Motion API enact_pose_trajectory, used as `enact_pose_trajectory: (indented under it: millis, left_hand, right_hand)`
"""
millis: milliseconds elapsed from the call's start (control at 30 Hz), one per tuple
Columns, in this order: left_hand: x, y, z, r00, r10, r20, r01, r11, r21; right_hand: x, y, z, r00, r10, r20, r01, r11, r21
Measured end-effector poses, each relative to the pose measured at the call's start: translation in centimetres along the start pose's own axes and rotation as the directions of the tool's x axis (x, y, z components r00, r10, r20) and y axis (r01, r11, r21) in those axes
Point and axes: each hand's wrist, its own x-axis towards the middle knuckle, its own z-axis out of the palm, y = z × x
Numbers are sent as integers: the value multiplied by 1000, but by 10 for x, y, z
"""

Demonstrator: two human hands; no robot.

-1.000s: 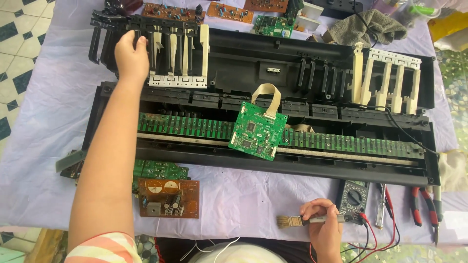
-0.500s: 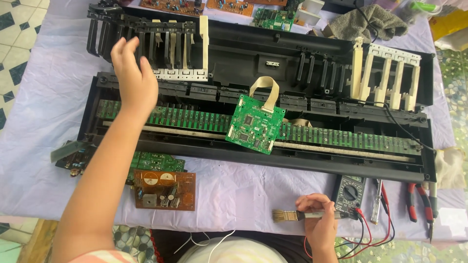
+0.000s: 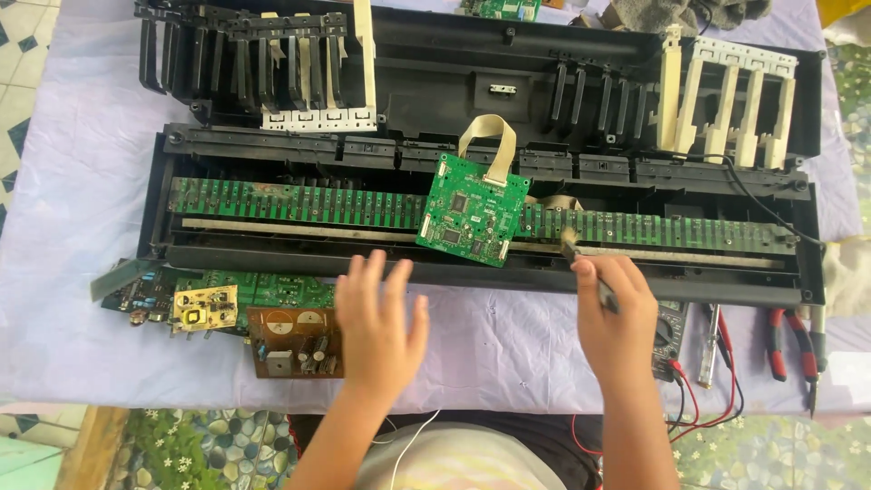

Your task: The person cleans the internal components of a disassembled electronic device, likely a keyboard, using a brush. They systematically brush the main circuit board, the key mechanism housing, and other smaller circuit boards laid out on the table.

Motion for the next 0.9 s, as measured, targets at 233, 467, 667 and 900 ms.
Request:
enact_pose_trajectory:
  millis: [233, 467, 667, 900]
  left_hand:
    - [-26, 19, 45, 989, 101, 112, -114, 988, 109]
    - [-32, 17, 56, 997, 56, 59, -64, 986, 151]
    - [-34, 15, 58, 995, 76, 57, -84, 986, 142]
    - [-35, 14, 61, 995, 80, 56, -88, 984, 157]
  right_hand:
    - [3, -10, -14, 996, 75, 52, -77, 996, 35]
    - [7, -13, -10, 997, -32, 76, 38, 996, -82]
    - [40, -4, -16, 957, 262, 127, -278, 952, 129]
    - [24, 27, -21, 978, 89, 190, -7, 919, -395]
